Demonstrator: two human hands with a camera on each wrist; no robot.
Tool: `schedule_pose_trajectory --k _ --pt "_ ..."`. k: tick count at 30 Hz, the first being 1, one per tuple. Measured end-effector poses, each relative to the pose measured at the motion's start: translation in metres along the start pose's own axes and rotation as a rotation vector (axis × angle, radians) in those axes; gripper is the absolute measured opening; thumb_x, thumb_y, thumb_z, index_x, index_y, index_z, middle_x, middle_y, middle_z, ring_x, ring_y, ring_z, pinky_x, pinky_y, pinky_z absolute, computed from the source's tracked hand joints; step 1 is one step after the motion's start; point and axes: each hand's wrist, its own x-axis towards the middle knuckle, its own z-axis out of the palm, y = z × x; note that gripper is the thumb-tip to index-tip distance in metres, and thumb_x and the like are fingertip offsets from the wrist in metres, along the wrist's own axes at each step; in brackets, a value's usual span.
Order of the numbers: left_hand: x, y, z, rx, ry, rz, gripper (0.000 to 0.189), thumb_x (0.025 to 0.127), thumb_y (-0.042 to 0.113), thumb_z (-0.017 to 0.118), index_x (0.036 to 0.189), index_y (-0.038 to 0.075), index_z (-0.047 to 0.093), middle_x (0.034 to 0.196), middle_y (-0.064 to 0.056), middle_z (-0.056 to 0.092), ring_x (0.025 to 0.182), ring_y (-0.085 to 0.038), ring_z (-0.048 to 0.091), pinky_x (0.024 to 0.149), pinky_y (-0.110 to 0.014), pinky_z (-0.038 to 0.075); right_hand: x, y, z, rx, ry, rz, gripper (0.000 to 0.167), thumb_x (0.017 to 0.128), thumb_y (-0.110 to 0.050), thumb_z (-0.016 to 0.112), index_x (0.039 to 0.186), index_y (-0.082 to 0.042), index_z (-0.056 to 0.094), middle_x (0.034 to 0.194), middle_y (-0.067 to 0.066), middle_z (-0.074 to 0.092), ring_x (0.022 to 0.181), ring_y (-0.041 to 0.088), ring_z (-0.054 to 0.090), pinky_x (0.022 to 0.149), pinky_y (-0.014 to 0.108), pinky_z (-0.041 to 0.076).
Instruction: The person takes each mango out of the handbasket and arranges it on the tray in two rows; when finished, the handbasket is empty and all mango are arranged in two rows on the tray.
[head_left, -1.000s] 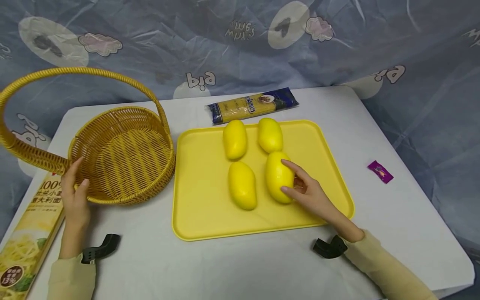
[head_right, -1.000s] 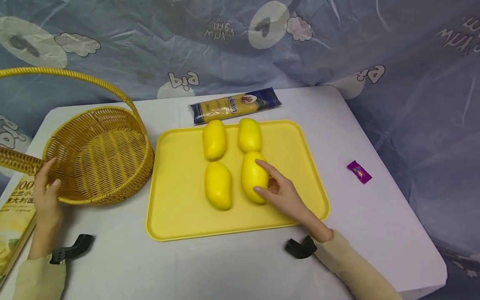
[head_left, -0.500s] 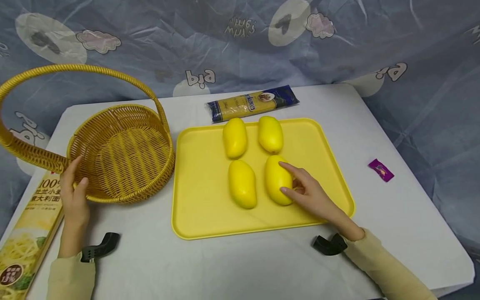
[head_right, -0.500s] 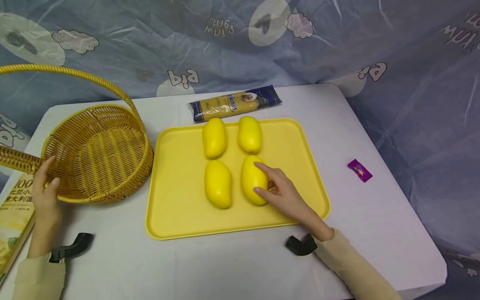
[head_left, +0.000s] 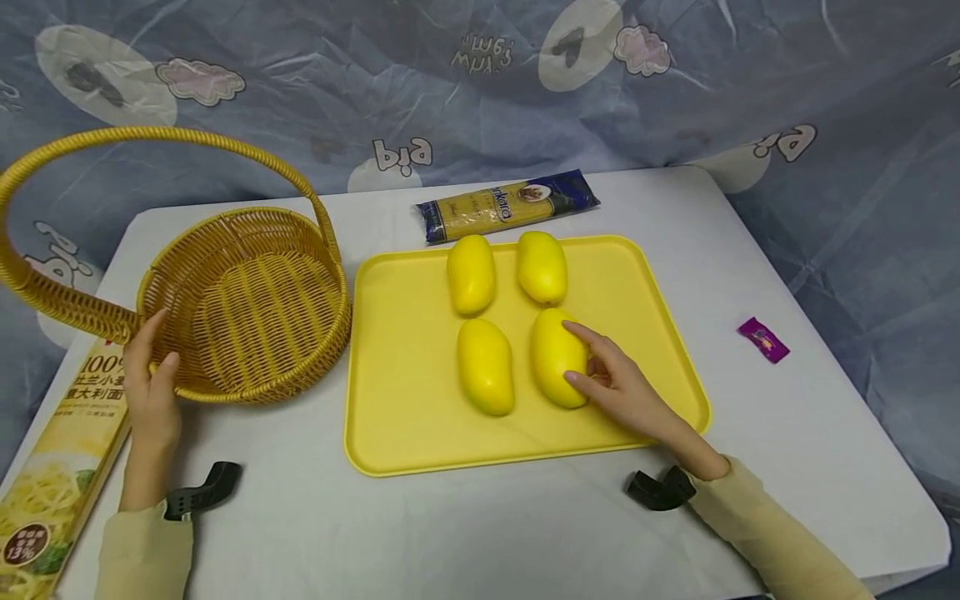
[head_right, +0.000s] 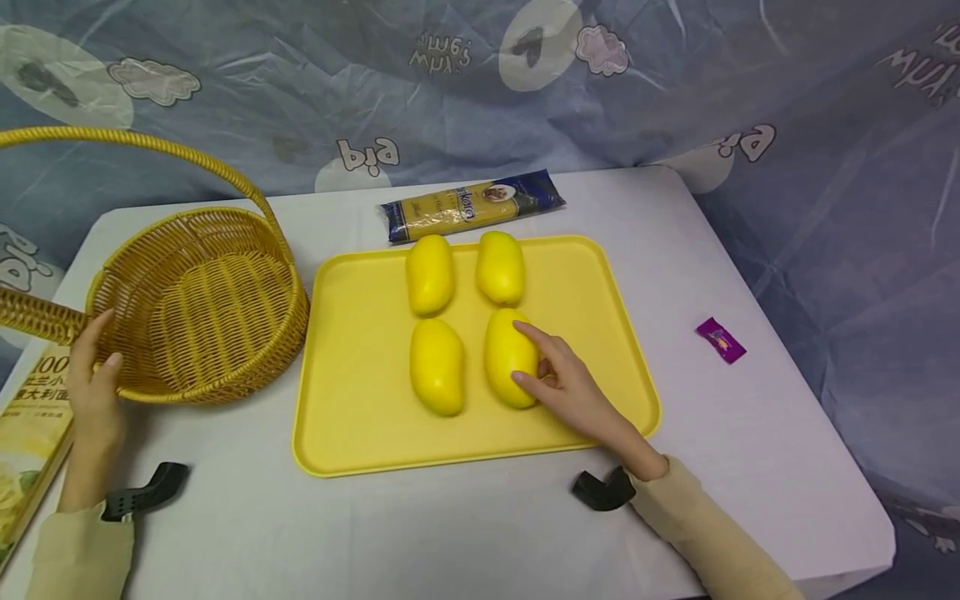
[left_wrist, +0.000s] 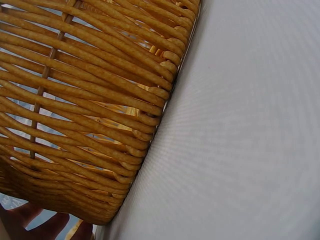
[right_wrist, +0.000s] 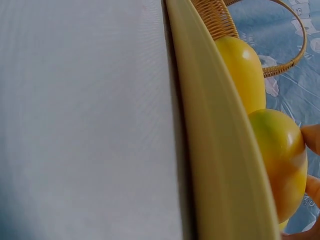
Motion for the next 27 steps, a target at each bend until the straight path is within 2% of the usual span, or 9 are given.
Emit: schedule_pose_trajectory --k 5,11,16,20,23,27 --pt "-0.0002 -0.0002 0.0004 -0.001 -0.008 -0.004 0.047 0.089 0.005 0.04 0.135 -0.002 0.047 0.132 0.021 0.047 0.125 0.003 0.037 0.107 -0.018 0.021 -0.0002 0.002 -0.0001 0.025 0.001 -0.006 0.063 0.089 -0.015 0.06 0.145 -0.025 0.033 0.076 0.003 0.045 0.067 0.011 0.044 0.062 0.021 0.038" --pt "-0.0001 0.0017 -0.0003 0.025 -0.021 -0.037 0.049 0.088 0.007 0.04 0.137 0.007 0.048 0.133 0.021 0.046 0.128 0.002 0.035 0.108 -0.02 0.02 -0.0003 0.001 -0.0015 0.046 -0.003 0.008 0.063 0.09 -0.016 0.06 0.145 -0.029 0.032 0.072 0.003 0.05 0.062 0.01 0.047 0.06 0.021 0.041" --pt "-0.0002 0.0005 0.0001 0.027 -0.02 -0.036 0.048 0.089 0.007 0.039 0.137 0.002 0.046 0.134 0.02 0.046 0.127 0.003 0.035 0.108 -0.02 0.02 -0.0003 0.0007 -0.0017 0.072 -0.014 0.009 0.065 0.09 -0.016 0.059 0.147 -0.028 0.029 0.072 0.004 0.051 0.061 0.01 0.048 0.06 0.022 0.042" --pt "-0.0004 0.0002 -0.0001 0.031 -0.019 -0.045 0.048 0.09 0.006 0.038 0.137 -0.001 0.044 0.134 0.02 0.046 0.126 0.004 0.035 0.108 -0.019 0.019 0.0001 0.0005 -0.0021 0.116 -0.027 0.025 0.066 0.091 -0.017 0.058 0.147 -0.028 0.026 0.106 0.008 0.055 0.061 0.01 0.05 0.06 0.021 0.043" --pt "-0.0006 0.0014 -0.0005 0.031 -0.021 -0.052 0.049 0.089 0.006 0.038 0.137 -0.001 0.044 0.134 0.02 0.046 0.126 0.004 0.034 0.109 -0.02 0.019 0.0003 0.001 -0.0024 0.135 -0.038 0.037 0.066 0.092 -0.017 0.058 0.148 -0.029 0.025 0.132 0.008 0.043 0.062 0.011 0.052 0.06 0.021 0.044" --pt "-0.0008 0.0011 -0.0009 0.017 -0.014 -0.045 0.05 0.088 0.005 0.037 0.137 0.0 0.045 0.133 0.02 0.046 0.126 0.002 0.035 0.108 -0.02 0.02 0.0004 0.0023 -0.0023 0.148 -0.048 0.051 0.065 0.092 -0.018 0.056 0.148 -0.03 0.024 0.135 0.01 0.042 0.061 0.012 0.053 0.059 0.021 0.045"
